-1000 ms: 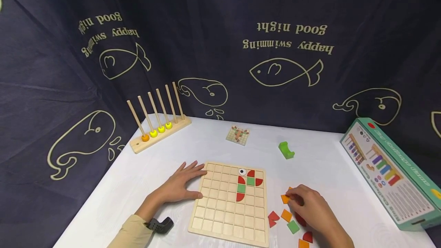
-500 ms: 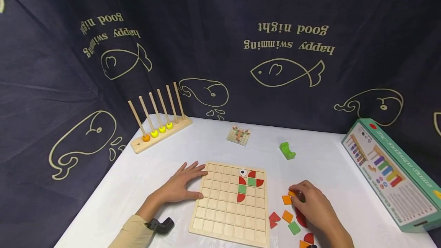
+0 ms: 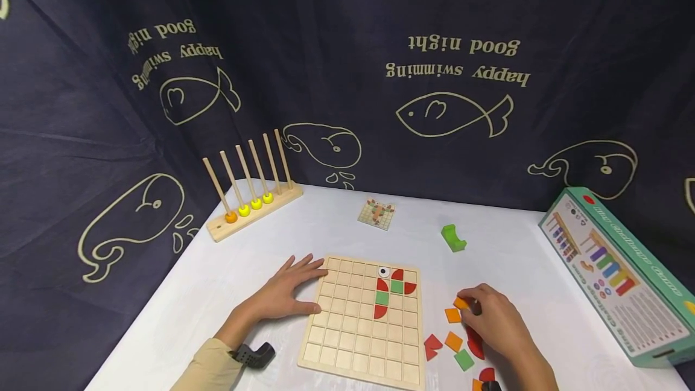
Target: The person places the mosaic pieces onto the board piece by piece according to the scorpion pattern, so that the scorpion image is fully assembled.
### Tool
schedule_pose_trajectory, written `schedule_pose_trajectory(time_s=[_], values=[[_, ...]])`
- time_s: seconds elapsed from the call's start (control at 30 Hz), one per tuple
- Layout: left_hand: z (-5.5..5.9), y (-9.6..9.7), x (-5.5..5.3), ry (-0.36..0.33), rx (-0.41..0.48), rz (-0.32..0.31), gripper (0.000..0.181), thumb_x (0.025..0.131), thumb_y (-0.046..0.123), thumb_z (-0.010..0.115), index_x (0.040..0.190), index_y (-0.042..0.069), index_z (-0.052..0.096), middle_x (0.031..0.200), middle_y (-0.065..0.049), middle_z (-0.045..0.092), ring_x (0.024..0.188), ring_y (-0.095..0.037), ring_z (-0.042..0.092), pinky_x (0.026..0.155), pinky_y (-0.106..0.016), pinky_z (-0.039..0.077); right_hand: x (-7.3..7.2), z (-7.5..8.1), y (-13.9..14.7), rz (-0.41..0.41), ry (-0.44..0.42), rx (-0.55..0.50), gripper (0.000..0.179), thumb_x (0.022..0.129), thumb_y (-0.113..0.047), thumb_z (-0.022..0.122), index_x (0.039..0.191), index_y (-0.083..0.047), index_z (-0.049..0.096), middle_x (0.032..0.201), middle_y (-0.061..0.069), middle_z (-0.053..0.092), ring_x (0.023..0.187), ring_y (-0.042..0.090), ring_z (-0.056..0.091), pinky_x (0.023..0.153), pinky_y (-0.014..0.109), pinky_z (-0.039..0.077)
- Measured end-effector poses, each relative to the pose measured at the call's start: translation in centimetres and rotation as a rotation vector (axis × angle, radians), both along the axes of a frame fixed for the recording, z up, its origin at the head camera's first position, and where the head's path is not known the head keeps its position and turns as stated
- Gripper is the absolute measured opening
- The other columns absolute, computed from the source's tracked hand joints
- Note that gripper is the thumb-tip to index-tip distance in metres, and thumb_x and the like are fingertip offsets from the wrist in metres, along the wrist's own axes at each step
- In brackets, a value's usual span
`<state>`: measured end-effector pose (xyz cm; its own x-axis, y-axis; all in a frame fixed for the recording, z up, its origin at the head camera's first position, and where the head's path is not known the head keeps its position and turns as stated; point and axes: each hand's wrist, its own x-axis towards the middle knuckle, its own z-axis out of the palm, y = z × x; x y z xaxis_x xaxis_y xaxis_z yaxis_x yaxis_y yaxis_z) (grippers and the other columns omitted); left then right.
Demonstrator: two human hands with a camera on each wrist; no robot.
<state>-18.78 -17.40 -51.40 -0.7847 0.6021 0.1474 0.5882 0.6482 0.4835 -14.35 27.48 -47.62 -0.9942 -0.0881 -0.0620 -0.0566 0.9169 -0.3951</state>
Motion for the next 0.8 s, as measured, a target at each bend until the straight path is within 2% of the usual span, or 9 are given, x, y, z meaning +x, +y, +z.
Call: schedule_pose_trajectory(time_s=[0.4,0.6,0.8], values=[[0.1,0.1,0.1,0.003,-0.003,0.007,0.079,0.078,0.064,0.066,0.142,0.022,0.049,0.153,0.001,0.034,0.144,-0.025,0.018,0.115,-0.054,0.004,-0.7,0.2,-1.8,0.082,0.07,-0.084,0.03,0.078,-0.018,0.076,0.108,-0.012,0.073,0.089,-0.006,0.059,0.074,0.013,0.05,0.062,0.025,0.046],[0.0,0.0,0.0,-0.003,-0.005,0.011,0.079,0.078,0.064,0.066,0.143,0.022,0.048,0.153,0.002,0.034,0.144,-0.024,0.017,0.115,-0.053,0.004,-1.2,0.2,-3.7,0.101,0.055,-0.095,0.032,0.078,-0.018,0.077,0.109,-0.014,0.073,0.09,-0.007,0.058,0.076,0.013,0.049,0.062,0.026,0.044],[-0.1,0.0,0.0,0.006,-0.009,0.009,0.079,0.078,0.064,0.066,0.143,0.022,0.048,0.153,0.001,0.034,0.144,-0.024,0.018,0.115,-0.054,0.005,-1.7,0.4,-5.2,0.142,0.078,-0.078,0.032,0.077,-0.019,0.078,0.108,-0.018,0.074,0.092,-0.01,0.059,0.078,0.011,0.049,0.066,0.028,0.047]])
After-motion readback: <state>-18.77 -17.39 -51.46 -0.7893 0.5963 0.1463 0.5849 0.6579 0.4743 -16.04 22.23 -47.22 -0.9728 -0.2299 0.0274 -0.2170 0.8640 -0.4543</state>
